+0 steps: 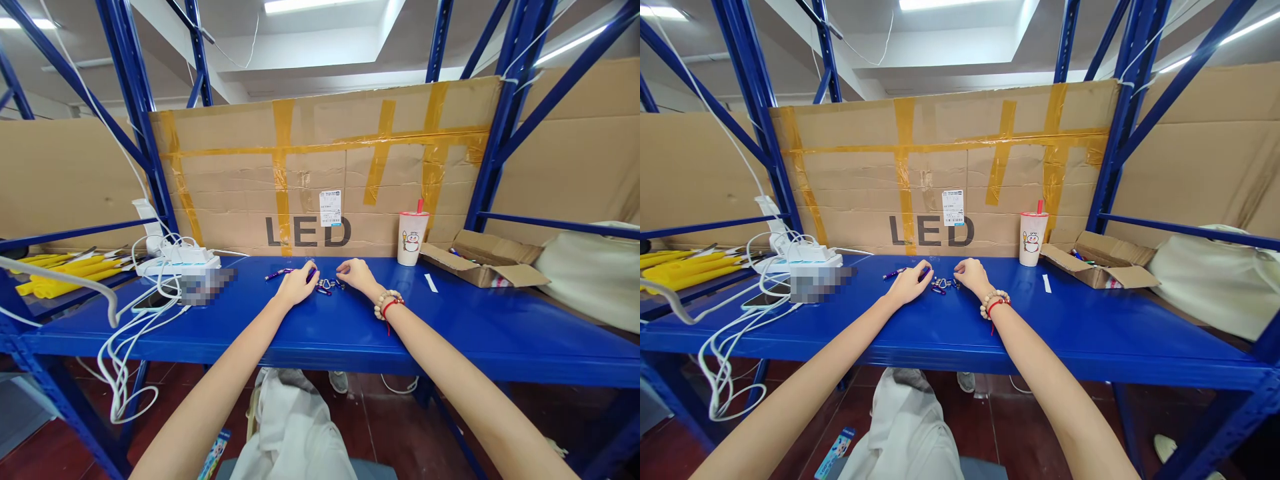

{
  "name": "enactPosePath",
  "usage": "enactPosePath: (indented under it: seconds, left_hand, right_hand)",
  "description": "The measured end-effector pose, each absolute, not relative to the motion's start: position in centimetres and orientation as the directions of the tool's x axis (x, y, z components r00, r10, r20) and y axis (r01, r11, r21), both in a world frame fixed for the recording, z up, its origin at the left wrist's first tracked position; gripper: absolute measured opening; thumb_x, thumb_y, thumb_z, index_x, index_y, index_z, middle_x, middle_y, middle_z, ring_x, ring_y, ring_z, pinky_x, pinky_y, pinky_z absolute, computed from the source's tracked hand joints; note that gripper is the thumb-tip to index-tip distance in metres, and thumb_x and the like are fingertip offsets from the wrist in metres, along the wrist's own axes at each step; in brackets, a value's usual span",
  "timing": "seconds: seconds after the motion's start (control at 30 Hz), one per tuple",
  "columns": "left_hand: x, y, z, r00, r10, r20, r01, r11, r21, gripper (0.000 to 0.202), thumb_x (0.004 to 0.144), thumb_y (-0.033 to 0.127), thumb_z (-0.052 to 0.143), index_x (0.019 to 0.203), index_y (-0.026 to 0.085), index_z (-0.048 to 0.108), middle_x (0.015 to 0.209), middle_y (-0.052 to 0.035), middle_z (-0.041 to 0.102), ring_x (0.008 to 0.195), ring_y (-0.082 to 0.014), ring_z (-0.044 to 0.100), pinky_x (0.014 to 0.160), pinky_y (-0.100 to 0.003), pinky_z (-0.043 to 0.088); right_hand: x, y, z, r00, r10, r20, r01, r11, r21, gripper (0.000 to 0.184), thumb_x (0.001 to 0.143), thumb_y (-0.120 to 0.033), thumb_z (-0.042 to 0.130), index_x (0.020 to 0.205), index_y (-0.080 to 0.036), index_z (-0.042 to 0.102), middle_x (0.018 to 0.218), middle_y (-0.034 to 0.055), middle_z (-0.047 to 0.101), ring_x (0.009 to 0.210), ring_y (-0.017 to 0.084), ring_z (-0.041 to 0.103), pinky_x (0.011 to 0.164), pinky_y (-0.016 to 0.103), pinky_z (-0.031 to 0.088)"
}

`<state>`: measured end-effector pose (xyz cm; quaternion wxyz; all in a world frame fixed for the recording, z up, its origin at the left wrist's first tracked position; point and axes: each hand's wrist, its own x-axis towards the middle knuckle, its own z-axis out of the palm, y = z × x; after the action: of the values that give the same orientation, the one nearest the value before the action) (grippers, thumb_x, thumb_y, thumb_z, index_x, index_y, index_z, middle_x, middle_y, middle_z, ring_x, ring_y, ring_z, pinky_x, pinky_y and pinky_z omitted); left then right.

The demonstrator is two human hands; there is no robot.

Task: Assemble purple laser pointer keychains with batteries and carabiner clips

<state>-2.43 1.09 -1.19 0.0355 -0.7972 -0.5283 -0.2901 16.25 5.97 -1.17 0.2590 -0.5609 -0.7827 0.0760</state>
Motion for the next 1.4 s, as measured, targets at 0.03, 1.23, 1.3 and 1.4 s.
enactPosePath:
  seconds: [0.03, 1.23, 1.3, 1.4]
  left_hand:
    - [-2.4, 1.1, -1.2, 0.274, 0.821, 0.501, 0.862, -0.44, 0.25, 0.021, 0.093, 0.035, 0.034, 0.103, 0.024, 0.048, 0.074, -0.0003, 0.065, 0.074, -0.0201, 0.065, 0.065, -0.026, 0.044]
    - [-2.5, 1.1, -1.1, 0.265, 0.838, 0.477, 0.881, -0.411, 0.233, 0.026, 0.095, 0.037, 0.032, 0.108, 0.022, 0.049, 0.079, -0.0021, 0.067, 0.08, -0.0207, 0.066, 0.069, -0.026, 0.046]
    - [-2.6, 1.3, -1.2, 0.266, 0.839, 0.476, 0.883, -0.41, 0.229, 0.026, 0.096, 0.036, 0.032, 0.11, 0.022, 0.049, 0.079, -0.0025, 0.068, 0.08, -0.0209, 0.066, 0.07, -0.027, 0.046]
    - [-2.6, 1.4, -1.2, 0.274, 0.834, 0.479, 0.881, -0.417, 0.222, 0.027, 0.096, 0.036, 0.032, 0.111, 0.022, 0.049, 0.084, -0.0037, 0.068, 0.083, -0.0219, 0.066, 0.069, -0.027, 0.046]
  right_hand:
    - [16.2, 5.8, -1.1, -0.233, 0.921, 0.312, 0.843, 0.351, -0.408, 0.019, 0.093, -0.027, 0.055, 0.101, -0.01, 0.06, 0.098, 0.0063, 0.059, 0.091, 0.016, 0.058, 0.085, 0.036, 0.049]
    - [15.7, 5.7, -1.2, -0.155, 0.897, 0.414, 0.679, 0.401, -0.614, 0.023, 0.095, -0.031, 0.053, 0.101, -0.011, 0.06, 0.094, 0.0051, 0.06, 0.076, 0.012, 0.06, 0.075, 0.03, 0.052]
    - [15.3, 5.7, -1.1, -0.179, 0.881, 0.438, 0.602, 0.45, -0.659, 0.024, 0.095, -0.032, 0.053, 0.103, -0.01, 0.059, 0.091, 0.0046, 0.061, 0.069, 0.01, 0.059, 0.067, 0.025, 0.053]
    - [14.9, 5.6, -1.1, -0.237, 0.856, 0.459, 0.486, 0.514, -0.707, 0.021, 0.094, -0.029, 0.055, 0.101, -0.009, 0.06, 0.086, 0.0037, 0.061, 0.063, 0.008, 0.058, 0.057, 0.019, 0.051]
